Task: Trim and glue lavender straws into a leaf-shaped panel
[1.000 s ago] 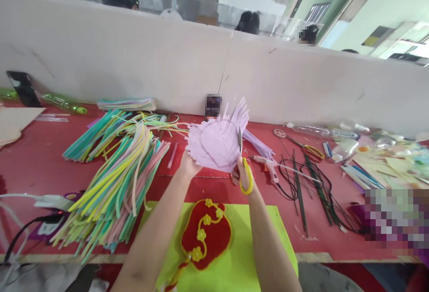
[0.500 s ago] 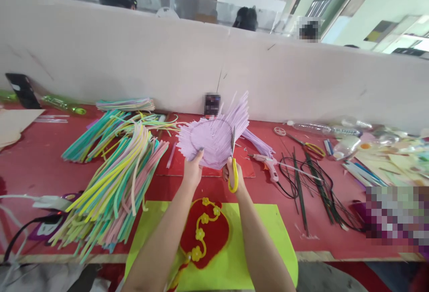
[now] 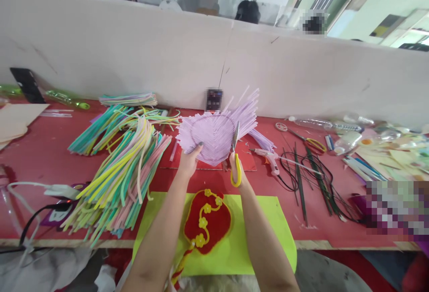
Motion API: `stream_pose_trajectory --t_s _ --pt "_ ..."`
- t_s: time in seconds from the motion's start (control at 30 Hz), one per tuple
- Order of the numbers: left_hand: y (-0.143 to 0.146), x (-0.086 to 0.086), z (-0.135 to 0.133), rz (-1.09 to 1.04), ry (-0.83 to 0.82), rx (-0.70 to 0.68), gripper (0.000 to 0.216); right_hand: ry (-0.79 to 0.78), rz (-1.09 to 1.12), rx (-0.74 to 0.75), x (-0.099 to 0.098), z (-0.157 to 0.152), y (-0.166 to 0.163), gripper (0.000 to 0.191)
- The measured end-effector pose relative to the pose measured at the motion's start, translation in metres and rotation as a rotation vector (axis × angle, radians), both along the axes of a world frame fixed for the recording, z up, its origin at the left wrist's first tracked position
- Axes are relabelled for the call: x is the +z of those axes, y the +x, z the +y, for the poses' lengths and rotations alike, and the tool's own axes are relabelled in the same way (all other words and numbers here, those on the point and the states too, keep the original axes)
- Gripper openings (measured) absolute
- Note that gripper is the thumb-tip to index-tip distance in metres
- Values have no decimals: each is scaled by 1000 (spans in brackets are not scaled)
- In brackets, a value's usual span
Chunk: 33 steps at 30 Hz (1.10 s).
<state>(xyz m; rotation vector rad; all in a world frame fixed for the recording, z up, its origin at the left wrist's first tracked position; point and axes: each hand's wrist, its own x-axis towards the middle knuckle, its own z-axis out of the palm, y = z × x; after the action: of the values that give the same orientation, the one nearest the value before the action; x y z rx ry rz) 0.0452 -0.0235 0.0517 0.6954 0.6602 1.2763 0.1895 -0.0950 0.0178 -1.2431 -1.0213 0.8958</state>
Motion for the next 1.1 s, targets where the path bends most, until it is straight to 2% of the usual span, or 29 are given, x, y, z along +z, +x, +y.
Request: stream_pose_trajectory --t_s 0.13,0.27,0.43,0.63,0.9,1.1 --pt "-2 -6 3 130 75 36 51 -45 -53 1 -1 -1 3 63" --pt "-4 -8 3 159 107 37 48 -34 -100 -19 1 -4 4 63" --pt "-4 -3 -1 227 96 35 47 -31 5 -5 5 -6 -1 58" --pt "4 0 -4 161 56 67 58 -45 77 -75 7 -6 -7 58" --pt "-2 2 -3 122 44 47 47 -108 143 -113 4 -4 -6 62" --pt "-4 -2 2 39 36 23 49 -139 163 -102 4 -6 -7 59"
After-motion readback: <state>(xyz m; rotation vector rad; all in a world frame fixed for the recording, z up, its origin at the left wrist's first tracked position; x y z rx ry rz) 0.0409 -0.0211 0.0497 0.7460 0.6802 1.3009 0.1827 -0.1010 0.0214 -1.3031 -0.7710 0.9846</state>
